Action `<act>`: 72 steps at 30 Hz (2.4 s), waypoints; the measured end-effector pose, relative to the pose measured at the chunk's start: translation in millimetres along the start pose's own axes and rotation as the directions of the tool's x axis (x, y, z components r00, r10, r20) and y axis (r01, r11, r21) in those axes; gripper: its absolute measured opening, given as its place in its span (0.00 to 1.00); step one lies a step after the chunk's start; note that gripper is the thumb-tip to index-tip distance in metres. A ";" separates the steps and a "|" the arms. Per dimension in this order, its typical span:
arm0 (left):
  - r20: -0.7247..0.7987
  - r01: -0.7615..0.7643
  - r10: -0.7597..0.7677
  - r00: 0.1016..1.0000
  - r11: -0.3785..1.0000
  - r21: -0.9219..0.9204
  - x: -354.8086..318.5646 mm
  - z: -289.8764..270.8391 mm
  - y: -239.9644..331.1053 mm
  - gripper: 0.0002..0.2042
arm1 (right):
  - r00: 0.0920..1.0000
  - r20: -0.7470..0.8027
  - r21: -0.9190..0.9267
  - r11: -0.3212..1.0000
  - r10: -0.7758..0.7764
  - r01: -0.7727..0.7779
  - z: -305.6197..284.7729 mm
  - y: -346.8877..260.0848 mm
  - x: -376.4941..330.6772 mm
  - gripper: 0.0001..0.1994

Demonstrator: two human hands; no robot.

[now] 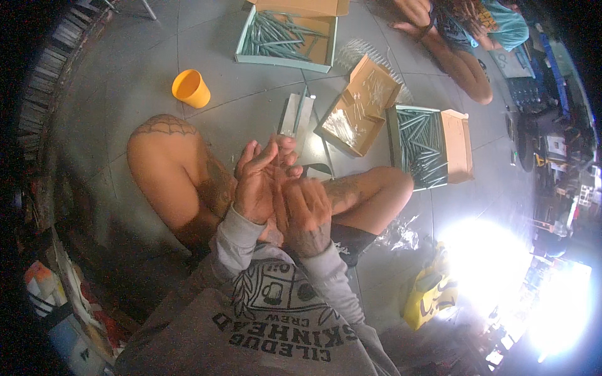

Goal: The person uses scissors to cut a component and assembles small parts, including a spring and a tip, into a blue pen casing while sitting on a workshop floor.

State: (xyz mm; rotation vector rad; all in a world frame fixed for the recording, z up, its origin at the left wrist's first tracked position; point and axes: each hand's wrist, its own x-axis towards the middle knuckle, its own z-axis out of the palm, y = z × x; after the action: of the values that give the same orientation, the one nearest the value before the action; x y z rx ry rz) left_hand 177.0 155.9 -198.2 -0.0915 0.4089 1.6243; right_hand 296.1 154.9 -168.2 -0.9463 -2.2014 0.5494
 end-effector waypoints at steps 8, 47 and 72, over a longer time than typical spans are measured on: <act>0.520 0.616 -0.421 0.743 0.733 -0.287 -19.0 -1.9 31.2 0.11 | 0.952 0.120 0.321 0.896 0.283 -0.307 -78.3 -10.7 42.5 0.12; 0.523 -0.546 0.248 0.815 0.028 0.837 -79.8 49.0 44.3 0.12 | 0.902 0.173 0.628 0.662 0.395 -0.410 -65.8 -39.6 29.1 0.03; 0.475 -0.522 0.243 0.846 0.193 0.831 -78.9 64.7 47.0 0.04 | 0.959 0.135 0.482 0.829 0.251 -0.285 -79.7 -43.9 31.1 0.05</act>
State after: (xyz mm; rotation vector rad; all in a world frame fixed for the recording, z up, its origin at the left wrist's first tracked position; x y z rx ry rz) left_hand 151.1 99.6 -104.5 1.2557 1.2516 1.5775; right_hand 316.7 158.8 -74.3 -0.9600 -1.8400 1.2321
